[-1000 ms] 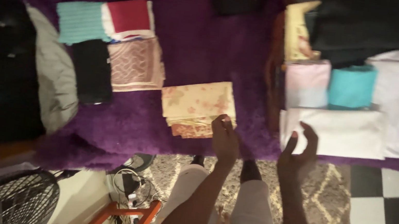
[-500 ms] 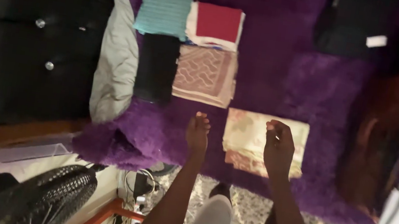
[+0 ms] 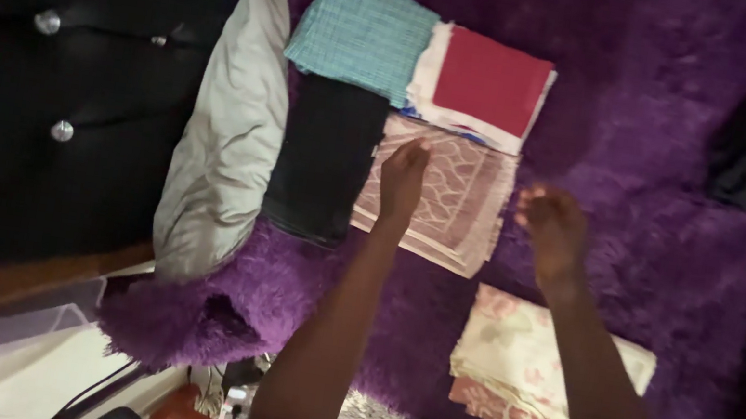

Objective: The person packs a suitcase by picking up folded clothes and towels from a purple surface and placing them into the luggage. They handle each item one at a time, smoothing and arranging them into rows until the suitcase is filled.

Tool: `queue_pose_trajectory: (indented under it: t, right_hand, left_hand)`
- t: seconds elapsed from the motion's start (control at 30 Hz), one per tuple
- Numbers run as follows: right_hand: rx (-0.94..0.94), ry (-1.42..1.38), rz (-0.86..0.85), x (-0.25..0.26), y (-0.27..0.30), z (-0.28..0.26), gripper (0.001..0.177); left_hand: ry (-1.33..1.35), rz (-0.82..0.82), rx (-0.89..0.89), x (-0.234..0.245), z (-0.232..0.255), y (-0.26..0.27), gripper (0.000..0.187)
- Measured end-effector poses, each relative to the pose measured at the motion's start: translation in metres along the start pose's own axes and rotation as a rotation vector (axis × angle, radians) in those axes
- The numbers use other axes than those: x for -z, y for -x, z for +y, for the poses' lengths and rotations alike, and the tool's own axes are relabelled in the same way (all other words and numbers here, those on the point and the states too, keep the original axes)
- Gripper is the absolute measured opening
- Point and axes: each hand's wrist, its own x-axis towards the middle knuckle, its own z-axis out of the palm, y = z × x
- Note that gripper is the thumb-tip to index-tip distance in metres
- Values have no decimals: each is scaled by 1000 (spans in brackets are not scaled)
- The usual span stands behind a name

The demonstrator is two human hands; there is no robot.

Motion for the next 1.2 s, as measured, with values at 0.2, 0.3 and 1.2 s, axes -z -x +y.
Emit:
queue_pose_trajectory:
  t: [0.2, 0.3, 1.2]
  right_hand:
    - [-322, 20, -1, -30, -40, 50, 18]
    - [-473, 154, -98, -59, -40, 106, 17]
    - [-749, 92, 138, -172, 113, 58, 43]
  left_hand:
    - [-774, 369, -225, 65, 23, -15, 39]
    - [-1028, 588, -73, 126, 37, -5, 58]
    - [149, 22, 881, 166, 59, 159, 97]
